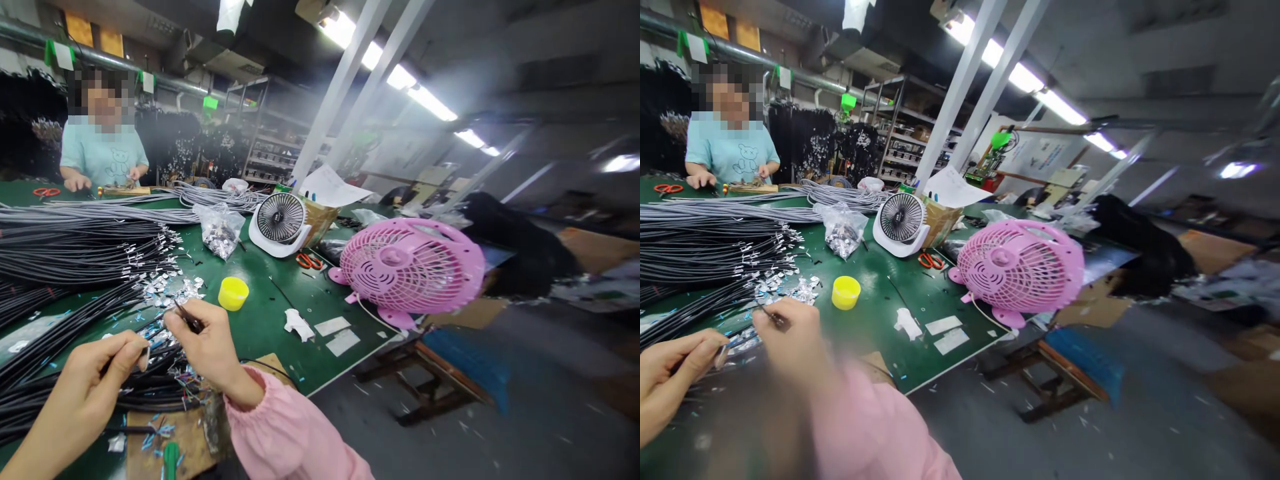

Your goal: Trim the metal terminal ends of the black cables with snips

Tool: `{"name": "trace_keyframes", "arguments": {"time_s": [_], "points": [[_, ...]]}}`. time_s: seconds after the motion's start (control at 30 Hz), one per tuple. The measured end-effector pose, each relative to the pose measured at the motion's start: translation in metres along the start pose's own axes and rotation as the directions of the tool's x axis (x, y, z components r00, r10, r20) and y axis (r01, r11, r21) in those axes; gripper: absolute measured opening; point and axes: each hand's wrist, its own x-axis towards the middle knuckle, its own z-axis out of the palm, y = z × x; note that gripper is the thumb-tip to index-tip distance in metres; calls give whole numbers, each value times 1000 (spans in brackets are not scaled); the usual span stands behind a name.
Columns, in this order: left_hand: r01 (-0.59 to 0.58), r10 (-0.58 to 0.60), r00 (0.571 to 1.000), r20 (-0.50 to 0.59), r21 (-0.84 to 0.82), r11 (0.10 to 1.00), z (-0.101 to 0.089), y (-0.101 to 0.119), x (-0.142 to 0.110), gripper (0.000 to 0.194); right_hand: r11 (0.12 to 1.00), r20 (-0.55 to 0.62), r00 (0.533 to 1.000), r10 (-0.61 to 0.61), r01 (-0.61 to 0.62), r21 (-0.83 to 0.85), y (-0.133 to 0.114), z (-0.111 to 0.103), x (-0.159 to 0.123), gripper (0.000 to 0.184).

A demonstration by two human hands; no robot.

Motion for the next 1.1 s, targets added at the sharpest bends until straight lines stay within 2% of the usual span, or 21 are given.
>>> {"name": "trace_keyframes", "arguments": {"time_s": [0.1,0.23,0.4,0.5,0.57,0.67,0.7,0.77,0.83,0.9,0.97,1.03,1.1], "points": [[40,-40,998,-53,6,999,-2,-1,0,66,1000,-11,1000,-13,13,16,-1,0,-1,36],[43,-41,992,-123,7,999,0,-5,-1,57,976,3,976,-218,218,28,-2,0,-4,12],[-26,35,988,-153,61,998,1,-8,-6,53,928,19,932,-361,361,-95,7,-2,-8,20],[4,2,978,-207,29,1000,3,-11,-9,48,914,37,923,-382,383,-132,9,-2,-11,15],[36,-40,974,-222,-21,999,4,-13,-9,45,940,36,946,-322,324,-105,7,-2,-12,13],[-3,-12,978,-207,-73,997,6,-11,-8,38,997,82,994,-77,75,23,4,-1,-11,16],[-32,17,982,-189,-74,997,6,-9,-7,35,997,123,992,19,-29,78,4,0,-11,17],[-86,72,985,-159,-81,993,5,-4,-6,36,965,230,958,173,-212,157,5,2,-10,21],[-123,106,982,-155,-104,987,5,0,-5,37,940,282,932,229,-287,186,6,4,-11,23],[-141,118,976,-185,-115,983,5,0,-5,33,960,232,954,188,-229,164,5,4,-13,19],[-131,110,973,-203,-94,987,5,-2,-5,27,991,118,991,56,-70,116,2,3,-15,12],[-123,110,974,-197,-52,991,5,-6,-6,26,993,40,995,-92,89,72,-1,2,-15,8],[-144,141,970,-198,-2,990,3,-9,-6,29,990,28,991,-130,128,60,-4,1,-13,7]]}}
